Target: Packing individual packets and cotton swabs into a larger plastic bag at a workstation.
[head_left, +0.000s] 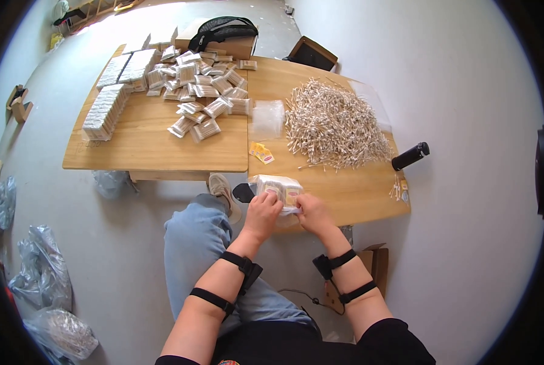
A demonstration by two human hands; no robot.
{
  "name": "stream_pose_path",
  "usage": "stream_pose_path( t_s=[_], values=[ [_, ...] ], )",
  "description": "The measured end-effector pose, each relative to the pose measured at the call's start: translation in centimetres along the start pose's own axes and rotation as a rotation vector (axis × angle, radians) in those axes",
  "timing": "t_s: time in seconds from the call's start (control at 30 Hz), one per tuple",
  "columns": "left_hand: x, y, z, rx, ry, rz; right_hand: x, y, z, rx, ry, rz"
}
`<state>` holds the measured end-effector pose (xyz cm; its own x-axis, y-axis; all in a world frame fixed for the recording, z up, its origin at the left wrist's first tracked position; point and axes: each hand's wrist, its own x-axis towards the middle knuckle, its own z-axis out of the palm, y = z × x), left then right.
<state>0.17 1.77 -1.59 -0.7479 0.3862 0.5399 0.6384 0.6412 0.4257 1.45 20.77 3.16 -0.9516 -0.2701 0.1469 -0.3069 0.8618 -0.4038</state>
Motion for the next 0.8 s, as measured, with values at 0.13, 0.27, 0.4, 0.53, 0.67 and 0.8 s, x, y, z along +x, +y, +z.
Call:
stream_pose_path(
  t_s=[0.13,0.27,0.4,0.53,0.67,0.8],
  values=[
    [0.2,-0.4,0.7,0.027,0.010,-0.006,0.2,-1.2,-0.1,0.048,-0.006,0.040],
    [0.2,-0.3,1.0,-0.005,0.041,-0.032,1.3,-1.9,-0.8,-0.106,0.051,-0.014],
    [0.3,-0.6,0.8,-0.020,0.028,-0.074,2.8,-1.8,-1.5,-0.035,-0.004,-0.104],
    [0.5,-0.7,0.3,-0.028,0.009,-0.113,8.6,-4.2,-4.0,0.258,-0.177,0.066],
    [1.0,-0.8,0.0,-0.130,-0.045,-0.141,17.5,-6.0,-2.4,0.101,-0.224,-0.220],
    [1.0,-0.9,0.6,-0.162,-0.014,-0.137,25.5,-5.6,5.1,-0.013,-0.311,-0.444]
  ],
)
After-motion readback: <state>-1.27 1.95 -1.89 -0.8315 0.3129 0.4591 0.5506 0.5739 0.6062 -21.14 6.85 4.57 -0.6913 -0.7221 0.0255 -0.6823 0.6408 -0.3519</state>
